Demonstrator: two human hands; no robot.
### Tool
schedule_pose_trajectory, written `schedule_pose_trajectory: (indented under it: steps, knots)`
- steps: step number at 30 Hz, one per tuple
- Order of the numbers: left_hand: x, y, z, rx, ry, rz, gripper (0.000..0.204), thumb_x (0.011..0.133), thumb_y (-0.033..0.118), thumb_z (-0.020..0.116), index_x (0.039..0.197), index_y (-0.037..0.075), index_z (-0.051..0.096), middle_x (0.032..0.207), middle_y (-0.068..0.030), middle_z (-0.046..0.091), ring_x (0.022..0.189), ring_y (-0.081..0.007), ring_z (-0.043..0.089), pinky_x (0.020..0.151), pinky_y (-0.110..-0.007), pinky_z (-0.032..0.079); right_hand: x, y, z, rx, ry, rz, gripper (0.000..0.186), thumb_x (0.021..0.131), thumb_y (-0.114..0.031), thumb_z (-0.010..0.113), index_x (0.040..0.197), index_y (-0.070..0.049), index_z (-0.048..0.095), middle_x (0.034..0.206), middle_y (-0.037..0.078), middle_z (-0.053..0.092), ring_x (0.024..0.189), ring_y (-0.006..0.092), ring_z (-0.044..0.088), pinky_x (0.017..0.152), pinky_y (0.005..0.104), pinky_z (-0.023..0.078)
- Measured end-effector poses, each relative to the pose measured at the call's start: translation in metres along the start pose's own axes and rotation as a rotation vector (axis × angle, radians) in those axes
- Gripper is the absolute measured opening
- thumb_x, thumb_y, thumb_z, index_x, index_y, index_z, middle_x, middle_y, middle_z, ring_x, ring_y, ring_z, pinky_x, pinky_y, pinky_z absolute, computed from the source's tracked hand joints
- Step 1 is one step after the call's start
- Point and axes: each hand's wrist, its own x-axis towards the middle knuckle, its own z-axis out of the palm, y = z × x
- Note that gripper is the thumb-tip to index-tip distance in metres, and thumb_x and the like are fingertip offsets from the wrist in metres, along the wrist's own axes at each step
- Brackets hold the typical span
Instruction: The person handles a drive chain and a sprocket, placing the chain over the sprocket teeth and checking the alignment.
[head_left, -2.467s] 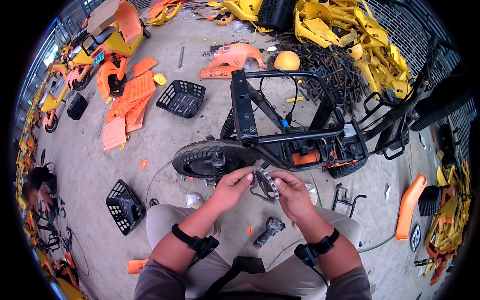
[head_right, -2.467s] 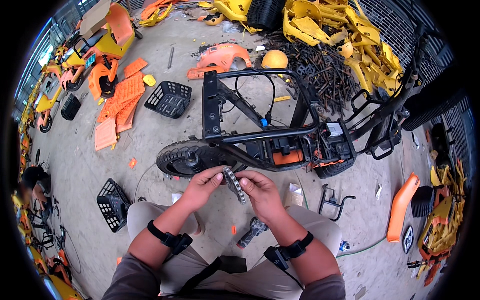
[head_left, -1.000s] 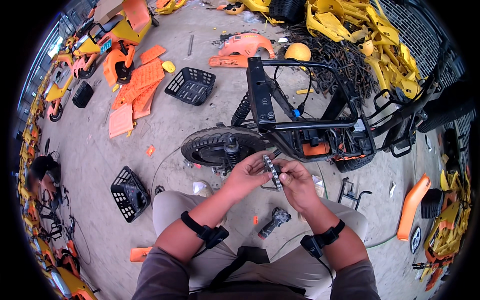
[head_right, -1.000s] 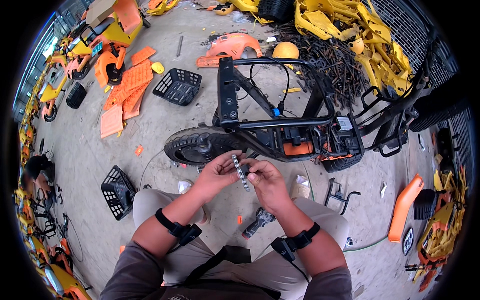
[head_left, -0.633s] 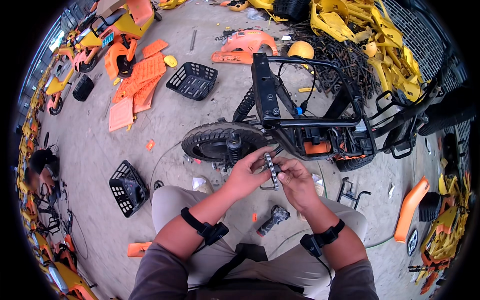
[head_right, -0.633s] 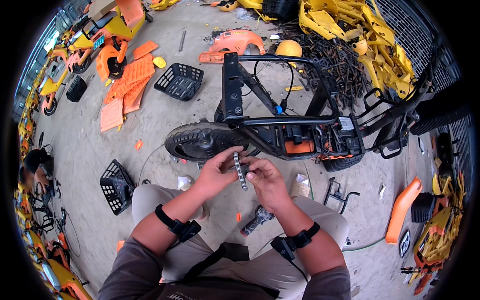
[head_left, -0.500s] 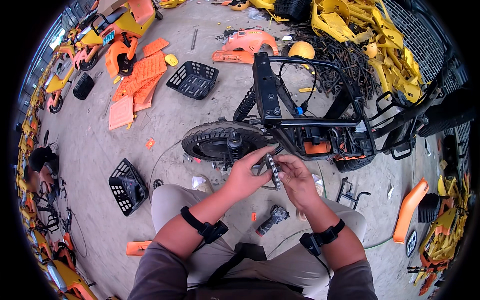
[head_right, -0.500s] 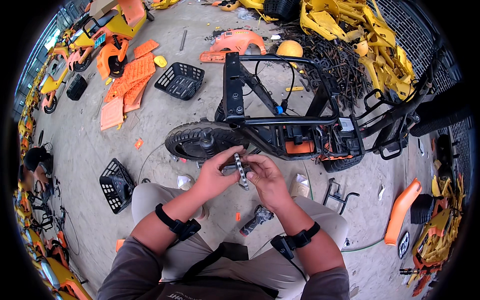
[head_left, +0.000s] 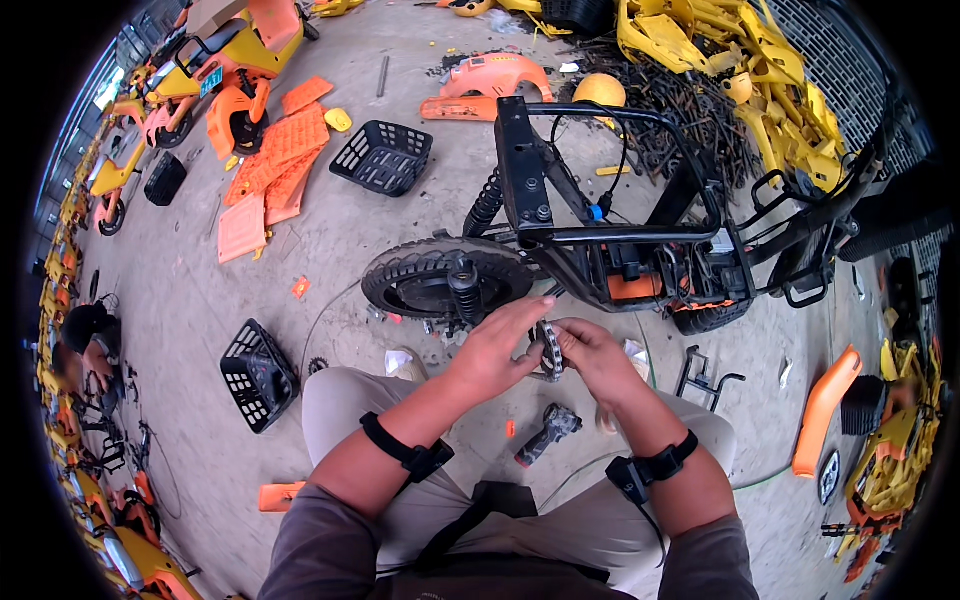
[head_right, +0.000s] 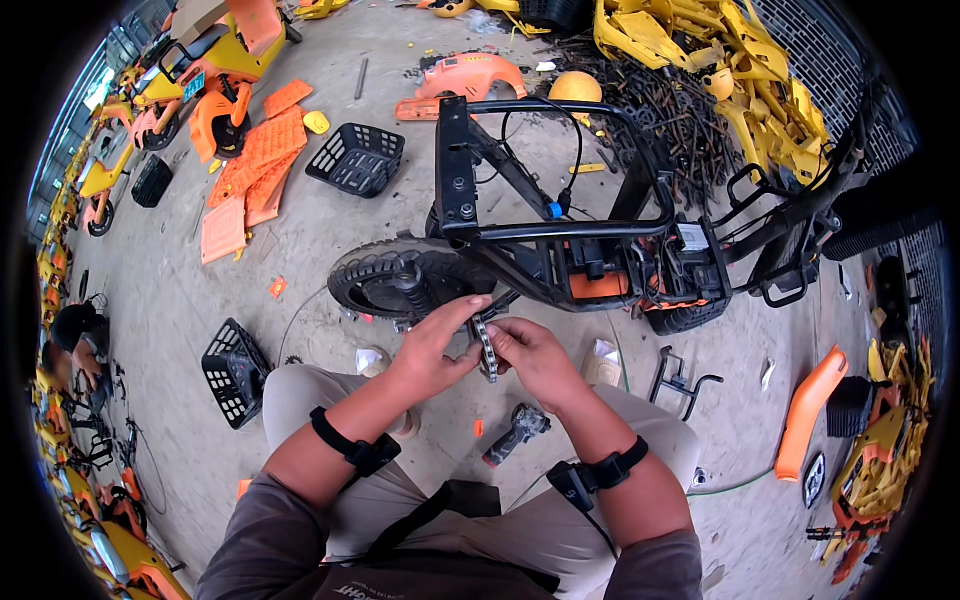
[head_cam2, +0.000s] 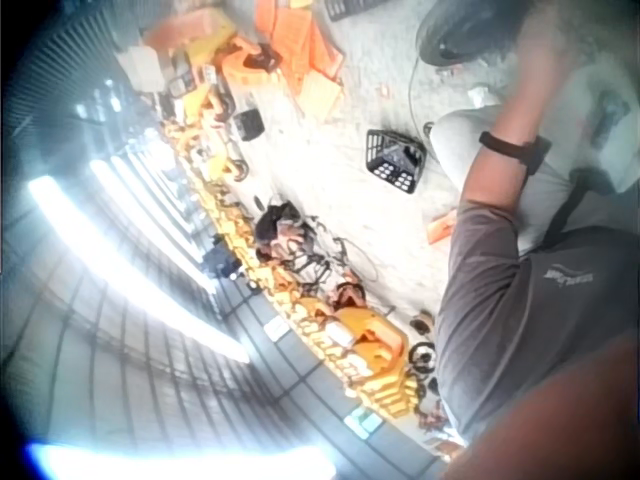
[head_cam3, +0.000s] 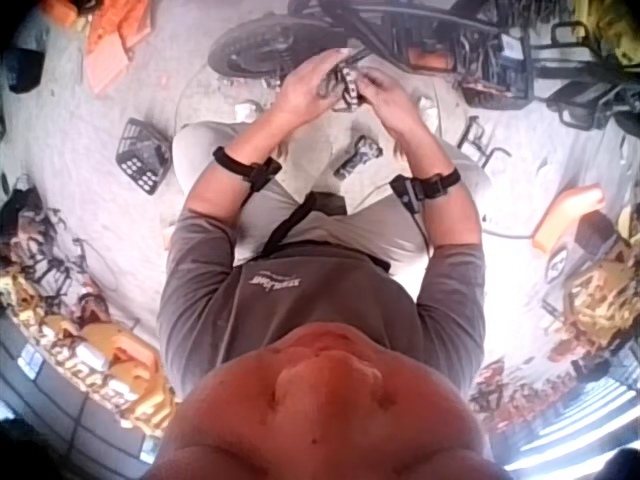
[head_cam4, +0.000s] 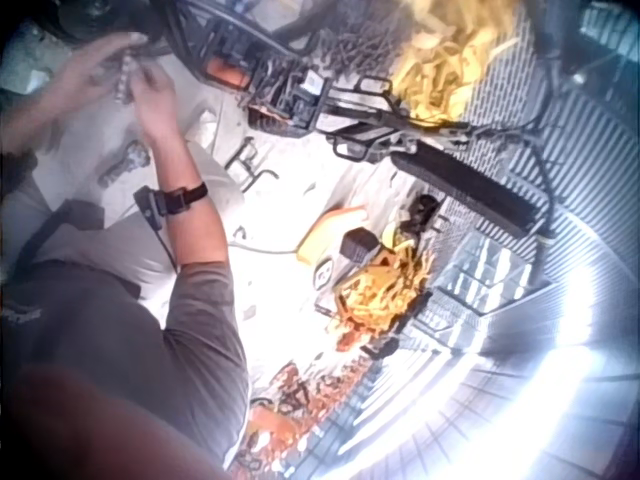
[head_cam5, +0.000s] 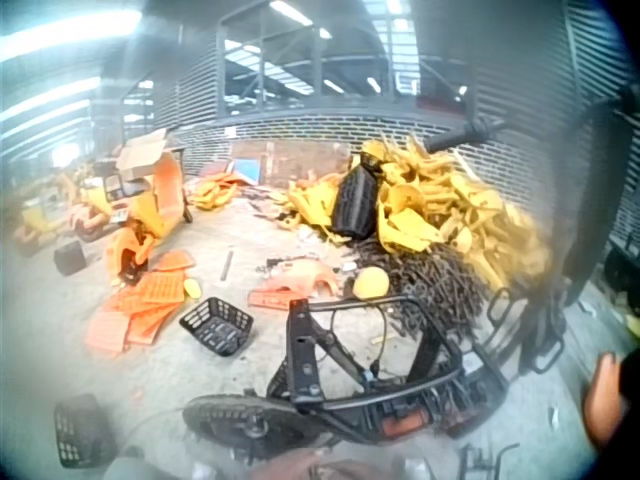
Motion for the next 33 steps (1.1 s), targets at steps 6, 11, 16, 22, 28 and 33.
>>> schedule_pose_trajectory:
  steps: [6,11,16,22,28,33]
  knots:
    - [0.010,0.009,-0.010,-0.117,-0.022,-0.120,0.079,0.074,-0.002,0.075,0.143,0.004,0.038,0.135,-0.0184,0.054,0.124,-0.0314,0.055,0.105,-0.039,0.044,-0.002,0.002,-0.002,0.102,0.040,-0.061,0.031,0.097,-0.024,0.062,0.115,0.002,0.064,0.090,0.003,0.064,0.079,0.0103,0.056,0.073,0.0261,0.048]
    - [0.007,-0.001,-0.009,-0.272,-0.095,-0.279,0.072,0.079,0.000,0.074,0.142,0.003,0.040,0.138,-0.0169,0.053,0.127,-0.0272,0.053,0.108,-0.039,0.041,-0.004,-0.002,-0.002,0.094,0.004,-0.146,0.029,0.097,-0.015,0.061,0.122,0.000,0.062,0.102,0.004,0.065,0.090,0.0098,0.057,0.081,0.0253,0.047]
    - [0.005,-0.011,-0.003,-0.446,-0.076,-0.358,0.061,0.083,0.014,0.077,0.136,0.004,0.049,0.131,-0.0133,0.058,0.121,-0.0239,0.055,0.104,-0.036,0.042,-0.001,0.005,-0.004,0.181,0.008,-0.187,0.028,0.097,-0.011,0.060,0.123,0.000,0.061,0.107,0.004,0.064,0.094,0.0098,0.056,0.085,0.0256,0.046]
    - [0.003,-0.016,-0.001,-0.461,-0.086,-0.390,0.059,0.085,0.016,0.076,0.136,0.004,0.049,0.130,-0.0125,0.058,0.121,-0.0231,0.055,0.104,-0.036,0.042,-0.001,0.007,-0.005,0.229,0.000,-0.205,0.029,0.096,-0.008,0.060,0.125,-0.001,0.060,0.109,0.003,0.064,0.097,0.0101,0.055,0.086,0.0257,0.045]
    - [0.005,-0.013,-0.003,-0.545,-0.109,-0.425,0.062,0.089,0.012,0.071,0.142,0.002,0.040,0.140,-0.0146,0.051,0.130,-0.0239,0.048,0.110,-0.038,0.036,-0.004,0.001,-0.003,0.235,-0.025,-0.232,0.033,0.095,-0.005,0.060,0.127,-0.002,0.058,0.113,0.004,0.063,0.100,0.0106,0.055,0.089,0.0264,0.045]
    - [0.006,-0.015,-0.005,-0.559,-0.121,-0.415,0.064,0.089,0.012,0.071,0.144,0.002,0.039,0.141,-0.0153,0.049,0.131,-0.0245,0.047,0.111,-0.038,0.035,-0.004,-0.002,-0.001,0.204,-0.043,-0.272,0.034,0.094,-0.002,0.059,0.128,-0.002,0.058,0.114,0.004,0.062,0.104,0.0118,0.056,0.092,0.0272,0.045]
